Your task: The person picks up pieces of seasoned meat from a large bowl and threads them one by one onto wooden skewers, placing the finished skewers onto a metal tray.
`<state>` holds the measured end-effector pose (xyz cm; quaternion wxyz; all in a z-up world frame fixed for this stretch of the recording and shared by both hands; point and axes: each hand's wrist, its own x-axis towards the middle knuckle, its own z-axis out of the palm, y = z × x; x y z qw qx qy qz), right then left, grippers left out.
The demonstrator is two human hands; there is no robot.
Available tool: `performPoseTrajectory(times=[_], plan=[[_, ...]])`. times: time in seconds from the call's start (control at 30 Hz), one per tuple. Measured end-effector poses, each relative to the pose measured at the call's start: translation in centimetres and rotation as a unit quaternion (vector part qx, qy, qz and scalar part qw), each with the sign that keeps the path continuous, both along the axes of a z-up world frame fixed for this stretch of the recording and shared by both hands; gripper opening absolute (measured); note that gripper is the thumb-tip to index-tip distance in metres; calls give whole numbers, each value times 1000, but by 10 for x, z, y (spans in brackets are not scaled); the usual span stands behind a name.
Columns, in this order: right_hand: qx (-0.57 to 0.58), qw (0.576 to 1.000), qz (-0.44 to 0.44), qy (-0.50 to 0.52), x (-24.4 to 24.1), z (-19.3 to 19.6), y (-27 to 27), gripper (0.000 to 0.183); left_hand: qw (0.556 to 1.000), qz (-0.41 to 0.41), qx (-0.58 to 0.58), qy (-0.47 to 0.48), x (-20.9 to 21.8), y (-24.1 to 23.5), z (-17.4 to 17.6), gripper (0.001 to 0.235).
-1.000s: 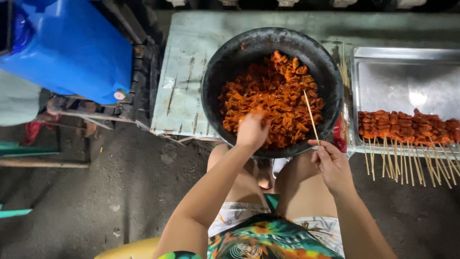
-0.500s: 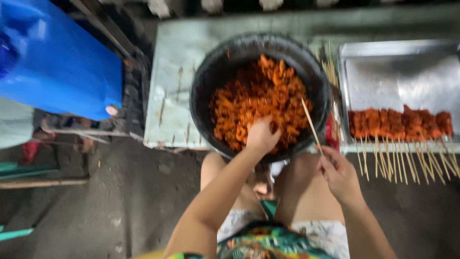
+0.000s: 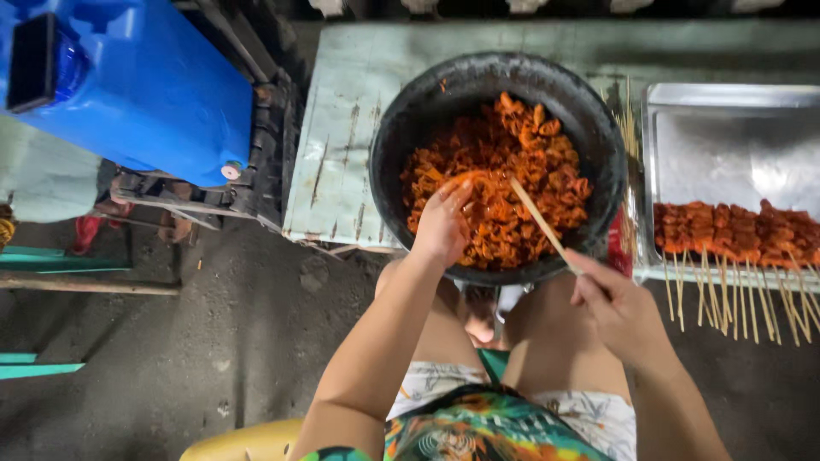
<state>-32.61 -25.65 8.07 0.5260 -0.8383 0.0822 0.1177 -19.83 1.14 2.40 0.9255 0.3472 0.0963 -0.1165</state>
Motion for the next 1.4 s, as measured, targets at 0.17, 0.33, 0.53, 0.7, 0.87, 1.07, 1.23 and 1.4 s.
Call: performPoseTrajectory(times=[0.17,0.33,0.53,0.7,0.87,1.07,1.23,1.4], plan=[[-16,995,63,-71,-5,13,13,44,1000,18,-20,-14,-8,-2,14,24],[-7,997,57,-58,-11,14,15,45,1000,12,-17,-12,-8,-2,19,22],[-39,996,49,-63,-10,16,13,43,1000,-5,26,-5,-14,-2,30,18],[-59,993,62,-75,-10,19,13,43,999,-14,21,-26,-17,-2,35,16],[-79,993,60,-57,-11,20,12,46,996,-10,67,-55,-17,-1,36,16],[-87,992,73,-49,-8,22,7,50,984,-33,142,-107,-16,0,33,16],[-101,990,80,-56,-4,24,5,49,988,-55,112,-94,-17,-2,30,15],[-81,995,57,-32,-3,23,7,45,997,-47,37,-52,-18,0,33,18]])
